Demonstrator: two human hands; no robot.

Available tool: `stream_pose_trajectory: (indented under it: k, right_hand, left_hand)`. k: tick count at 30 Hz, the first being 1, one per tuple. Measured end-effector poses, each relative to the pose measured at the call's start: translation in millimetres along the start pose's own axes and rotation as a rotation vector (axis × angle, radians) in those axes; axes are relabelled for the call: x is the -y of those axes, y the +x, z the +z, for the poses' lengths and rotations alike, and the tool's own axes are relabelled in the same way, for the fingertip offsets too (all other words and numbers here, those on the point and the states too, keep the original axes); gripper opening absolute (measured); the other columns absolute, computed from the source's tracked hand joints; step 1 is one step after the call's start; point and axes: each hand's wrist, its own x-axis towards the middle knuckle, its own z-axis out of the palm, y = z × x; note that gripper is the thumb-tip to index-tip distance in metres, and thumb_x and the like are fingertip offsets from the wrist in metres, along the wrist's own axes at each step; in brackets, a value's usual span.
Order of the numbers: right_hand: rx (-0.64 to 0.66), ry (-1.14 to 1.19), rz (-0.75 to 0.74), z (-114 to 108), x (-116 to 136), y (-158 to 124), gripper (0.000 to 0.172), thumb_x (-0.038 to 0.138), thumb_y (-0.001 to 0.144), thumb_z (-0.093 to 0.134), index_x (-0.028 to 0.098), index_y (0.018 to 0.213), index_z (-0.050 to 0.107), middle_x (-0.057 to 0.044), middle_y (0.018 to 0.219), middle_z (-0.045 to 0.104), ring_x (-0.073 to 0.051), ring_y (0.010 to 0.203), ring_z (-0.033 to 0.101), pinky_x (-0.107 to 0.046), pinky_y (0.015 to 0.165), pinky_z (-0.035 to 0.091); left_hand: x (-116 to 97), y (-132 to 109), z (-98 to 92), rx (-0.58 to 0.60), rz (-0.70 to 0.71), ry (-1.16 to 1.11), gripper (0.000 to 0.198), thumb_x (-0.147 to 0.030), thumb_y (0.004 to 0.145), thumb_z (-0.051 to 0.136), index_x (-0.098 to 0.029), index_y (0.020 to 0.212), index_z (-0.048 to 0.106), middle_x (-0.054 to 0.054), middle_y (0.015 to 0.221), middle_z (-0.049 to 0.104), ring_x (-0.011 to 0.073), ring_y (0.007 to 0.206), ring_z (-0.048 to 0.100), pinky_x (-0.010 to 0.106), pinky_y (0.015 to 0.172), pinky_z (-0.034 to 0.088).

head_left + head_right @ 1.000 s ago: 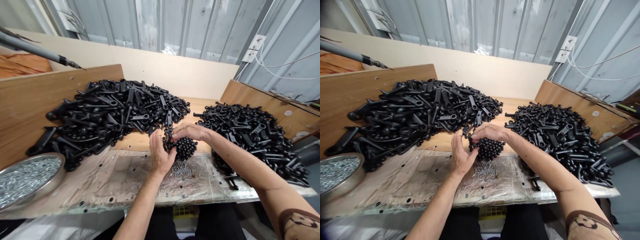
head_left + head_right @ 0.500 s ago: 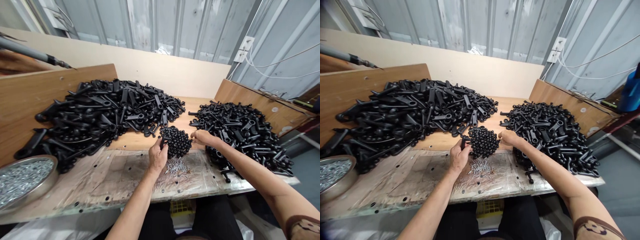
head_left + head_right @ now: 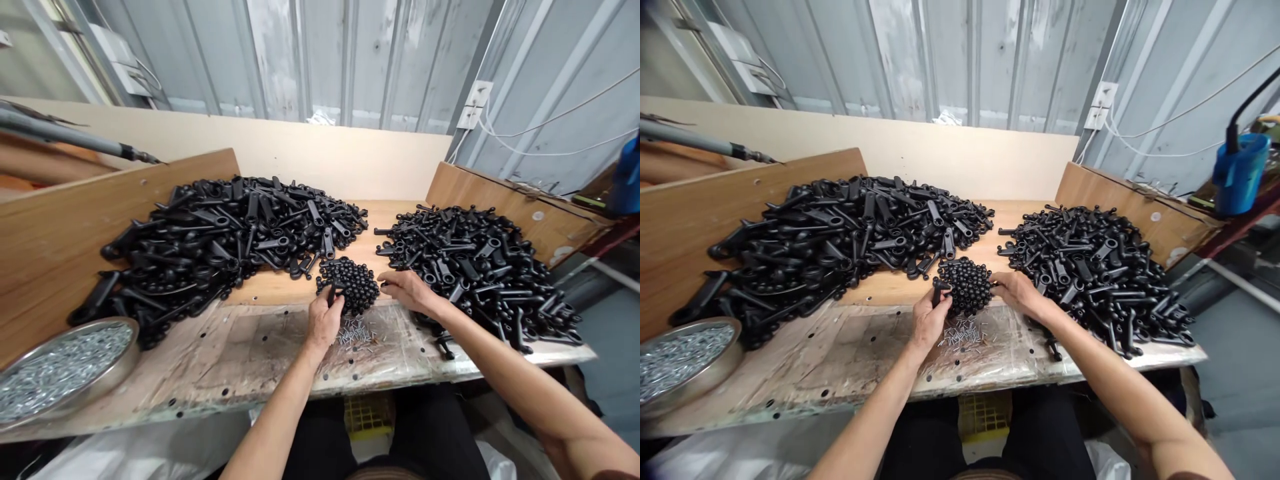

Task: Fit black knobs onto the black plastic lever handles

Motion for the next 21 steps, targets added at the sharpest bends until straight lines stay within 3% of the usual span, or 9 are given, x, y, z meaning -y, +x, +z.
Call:
stream_pose_trajectory:
  k: [4, 8, 13, 21]
  right_hand:
    - [-0.142, 0.922, 0.029, 23.5, 26.2, -54.7, 0.026, 0.032, 0.079, 0.057, 0.013, 0.095, 0.063, -0.001, 0.063, 0.058, -0.012, 0.053, 0.053, -0.022, 0.052, 0.043]
    - [-0.228, 1.39, 0.076, 56.1, 42.5, -87.0, 0.024, 0.033, 0.077, 0.062, 0.013, 0.091, 0.064, -0.004, 0.066, 0.061, -0.013, 0.054, 0.055, -0.023, 0.05, 0.044]
    - [-0.321, 1.632, 0.1, 61.4, 51.4, -101.3, 0.02, 0.029, 0.077, 0.065, 0.013, 0.088, 0.064, -0.004, 0.062, 0.061, -0.012, 0.05, 0.055, -0.02, 0.046, 0.043]
    - [-0.361, 1.666, 0.08, 59.6, 53.9, -109.8, 0.018, 0.027, 0.077, 0.064, 0.012, 0.088, 0.064, -0.003, 0.062, 0.06, -0.011, 0.049, 0.055, -0.019, 0.045, 0.043]
  left_hand:
    - [-17.6, -43.7, 14.7, 0.112, 0.003, 0.021, 0.009, -0.019, 0.074, 0.046, -0.017, 0.071, 0.054, -0.004, 0.062, 0.054, 0.0105, 0.06, 0.05, 0.019, 0.059, 0.037]
    - [-31.0, -80.5, 28.5, 0.219, -0.008, -0.047, 0.013, -0.013, 0.075, 0.041, -0.018, 0.076, 0.054, -0.005, 0.065, 0.056, 0.0095, 0.061, 0.051, 0.019, 0.062, 0.039]
    - [-37.1, -92.7, 37.9, 0.25, -0.014, -0.058, 0.014, -0.013, 0.079, 0.041, -0.018, 0.081, 0.054, -0.003, 0.069, 0.056, 0.0098, 0.066, 0.051, 0.02, 0.067, 0.04]
    - [-41.9, -102.5, 42.2, 0.218, -0.067, -0.146, 0.013, -0.018, 0.081, 0.043, -0.018, 0.081, 0.055, -0.003, 0.07, 0.057, 0.0105, 0.068, 0.053, 0.02, 0.067, 0.041]
